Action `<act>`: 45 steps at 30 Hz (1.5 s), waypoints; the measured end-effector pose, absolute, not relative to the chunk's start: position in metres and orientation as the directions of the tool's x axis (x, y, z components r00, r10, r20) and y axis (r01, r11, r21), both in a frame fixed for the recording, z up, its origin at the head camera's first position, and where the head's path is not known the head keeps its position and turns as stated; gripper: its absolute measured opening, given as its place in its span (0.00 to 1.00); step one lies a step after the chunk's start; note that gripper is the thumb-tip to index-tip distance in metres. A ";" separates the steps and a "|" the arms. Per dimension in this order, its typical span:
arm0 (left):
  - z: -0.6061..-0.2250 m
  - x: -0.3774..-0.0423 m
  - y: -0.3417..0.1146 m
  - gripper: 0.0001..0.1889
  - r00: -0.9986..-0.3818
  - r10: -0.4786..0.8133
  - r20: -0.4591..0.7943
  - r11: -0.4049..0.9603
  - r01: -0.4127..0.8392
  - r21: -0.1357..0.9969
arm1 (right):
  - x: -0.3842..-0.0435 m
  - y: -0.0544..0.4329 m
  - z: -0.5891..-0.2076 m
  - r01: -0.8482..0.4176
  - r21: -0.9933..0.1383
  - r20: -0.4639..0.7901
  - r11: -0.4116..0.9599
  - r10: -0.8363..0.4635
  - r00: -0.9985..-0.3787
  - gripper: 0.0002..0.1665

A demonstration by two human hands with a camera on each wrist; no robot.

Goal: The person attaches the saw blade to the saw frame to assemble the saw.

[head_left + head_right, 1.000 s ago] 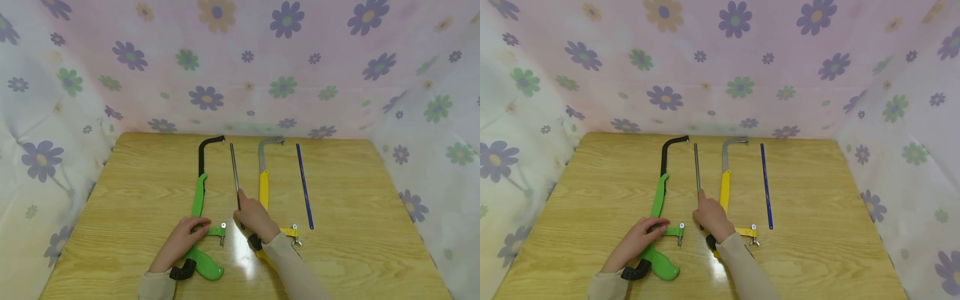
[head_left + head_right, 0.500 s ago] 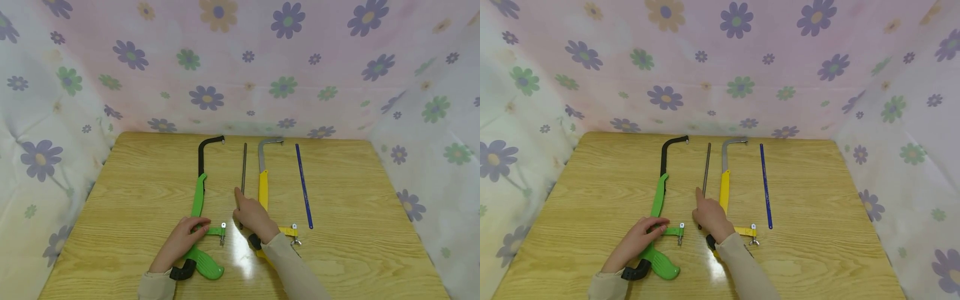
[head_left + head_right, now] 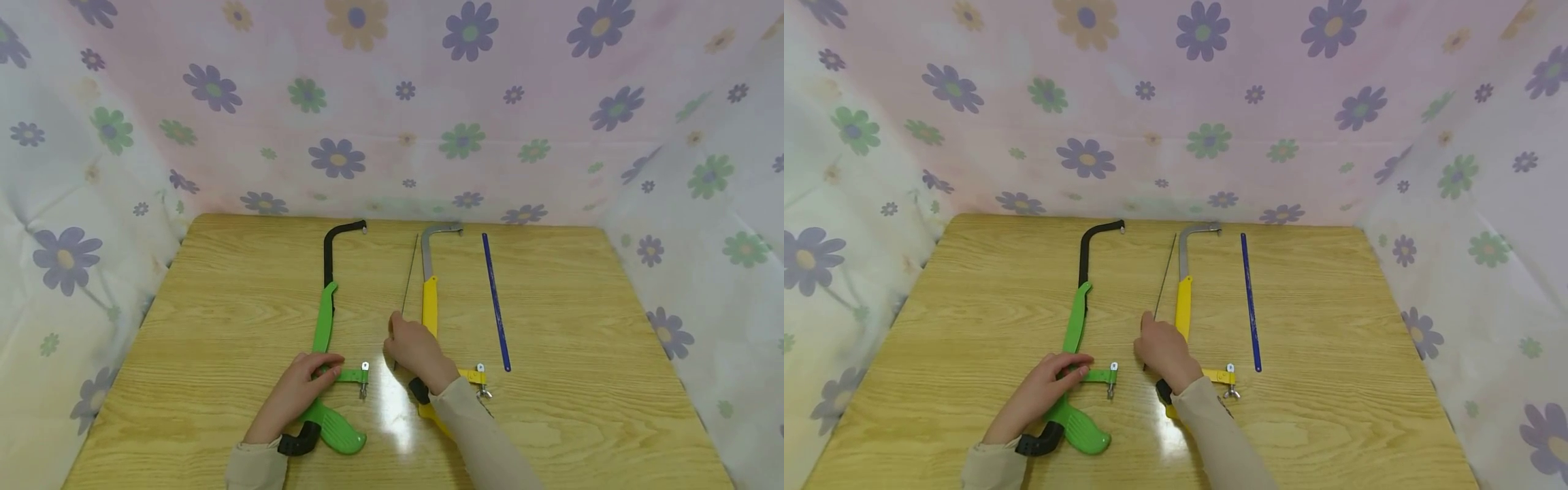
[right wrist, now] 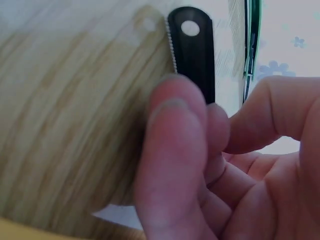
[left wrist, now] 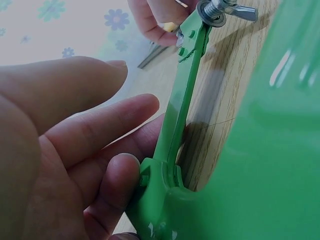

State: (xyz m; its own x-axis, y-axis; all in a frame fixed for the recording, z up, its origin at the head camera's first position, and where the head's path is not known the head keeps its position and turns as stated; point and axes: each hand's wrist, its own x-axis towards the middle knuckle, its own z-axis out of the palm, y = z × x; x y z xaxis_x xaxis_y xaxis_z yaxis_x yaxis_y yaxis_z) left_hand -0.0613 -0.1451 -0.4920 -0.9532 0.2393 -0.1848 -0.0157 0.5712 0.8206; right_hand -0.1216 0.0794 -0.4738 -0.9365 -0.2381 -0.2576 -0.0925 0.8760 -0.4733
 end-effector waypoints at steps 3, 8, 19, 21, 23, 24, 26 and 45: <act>-0.492 -0.061 -0.144 0.13 -0.952 0.240 -0.191 0.570 -0.021 0.821 | -0.121 0.082 -0.472 -0.094 -0.473 -0.267 0.876 -0.244 -0.932 0.03; -0.490 -0.060 -0.142 0.12 -0.956 0.244 -0.165 0.583 0.008 0.812 | -0.123 0.084 -0.474 -0.128 -0.446 -0.262 0.886 -0.266 -0.928 0.06; -0.494 -0.058 -0.140 0.10 -0.956 0.289 -0.048 0.643 0.157 0.750 | -0.122 0.091 -0.466 -0.154 -0.483 -0.272 0.862 -0.315 -0.909 0.05; -0.495 -0.058 -0.139 0.10 -0.955 0.294 -0.034 0.649 0.174 0.741 | -0.121 0.092 -0.465 -0.157 -0.499 -0.270 0.852 -0.324 -0.907 0.04; -0.496 -0.058 -0.138 0.09 -0.956 0.292 -0.028 0.654 0.178 0.735 | -0.120 0.093 -0.465 -0.159 -0.509 -0.259 0.846 -0.327 -0.909 0.04; -0.497 -0.059 -0.138 0.09 -0.956 0.290 -0.028 0.657 0.178 0.733 | -0.119 0.094 -0.465 -0.158 -0.517 -0.253 0.841 -0.327 -0.911 0.04; -0.497 -0.059 -0.137 0.09 -0.958 0.286 -0.035 0.660 0.171 0.731 | -0.118 0.094 -0.465 -0.153 -0.524 -0.245 0.838 -0.321 -0.915 0.04; -0.496 -0.056 -0.140 0.10 -0.949 0.312 -0.052 0.647 0.172 0.743 | -0.100 0.096 -0.476 0.097 -0.848 -0.288 0.522 -0.298 -0.910 0.05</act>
